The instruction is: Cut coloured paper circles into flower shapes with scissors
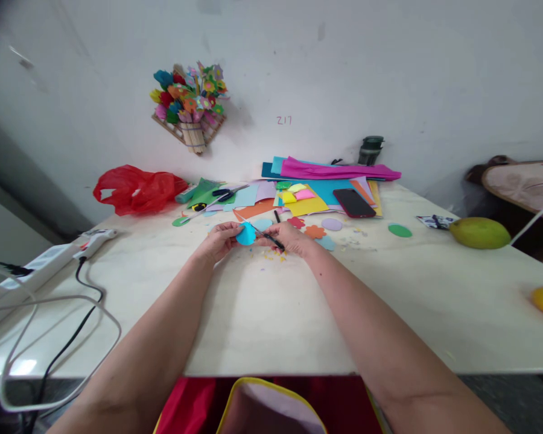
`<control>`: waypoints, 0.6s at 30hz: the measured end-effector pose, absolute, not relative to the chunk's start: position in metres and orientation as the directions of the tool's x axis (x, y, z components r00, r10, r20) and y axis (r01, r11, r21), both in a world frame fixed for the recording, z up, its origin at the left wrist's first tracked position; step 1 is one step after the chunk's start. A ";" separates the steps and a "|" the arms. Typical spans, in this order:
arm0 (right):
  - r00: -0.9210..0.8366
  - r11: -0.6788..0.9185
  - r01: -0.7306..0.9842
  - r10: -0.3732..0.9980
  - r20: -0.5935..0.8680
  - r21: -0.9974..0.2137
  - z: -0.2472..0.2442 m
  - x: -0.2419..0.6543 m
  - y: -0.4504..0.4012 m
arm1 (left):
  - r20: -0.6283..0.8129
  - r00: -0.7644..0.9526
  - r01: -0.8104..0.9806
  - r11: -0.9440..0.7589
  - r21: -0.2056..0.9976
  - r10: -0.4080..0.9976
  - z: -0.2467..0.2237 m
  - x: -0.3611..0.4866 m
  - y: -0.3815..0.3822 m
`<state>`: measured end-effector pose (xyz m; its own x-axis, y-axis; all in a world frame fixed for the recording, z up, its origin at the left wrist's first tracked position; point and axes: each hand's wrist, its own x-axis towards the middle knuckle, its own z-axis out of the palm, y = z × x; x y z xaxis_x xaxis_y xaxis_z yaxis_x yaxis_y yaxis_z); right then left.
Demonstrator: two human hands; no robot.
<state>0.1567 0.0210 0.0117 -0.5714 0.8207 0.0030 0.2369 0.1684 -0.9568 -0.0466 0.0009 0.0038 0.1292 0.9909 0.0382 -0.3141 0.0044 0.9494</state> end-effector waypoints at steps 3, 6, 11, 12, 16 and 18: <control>-0.577 0.180 0.235 0.816 0.011 -0.955 0.010 0.157 0.022 | 0.044 0.127 -0.320 -0.001 0.947 0.991 0.004 -0.047 0.001; -0.584 0.188 0.227 0.811 0.021 -0.956 0.008 0.157 0.024 | 0.037 0.116 -0.318 0.002 0.948 0.993 0.004 -0.047 0.000; -0.571 0.169 0.222 0.821 0.013 -0.960 0.007 0.157 0.024 | 0.039 0.113 -0.302 -0.003 0.953 0.993 0.004 -0.048 0.000; -0.568 0.163 0.215 0.823 0.012 -0.963 0.007 0.157 0.024 | 0.040 0.108 -0.295 -0.006 0.956 0.993 0.003 -0.048 0.001; -0.556 0.141 0.206 0.831 0.003 -0.968 0.007 0.157 0.025 | 0.039 0.083 -0.239 -0.018 0.971 0.996 0.002 -0.048 0.001; -0.549 0.145 0.221 0.836 0.000 -0.964 0.008 0.156 0.024 | 0.040 0.081 -0.209 -0.022 0.978 0.996 0.002 -0.048 0.002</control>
<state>0.1564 0.0240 0.0081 -0.5487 0.8360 -0.0004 0.2211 0.1447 -0.9645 -0.0481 0.0016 0.0017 0.0813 0.9959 0.0397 -0.2093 -0.0219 0.9776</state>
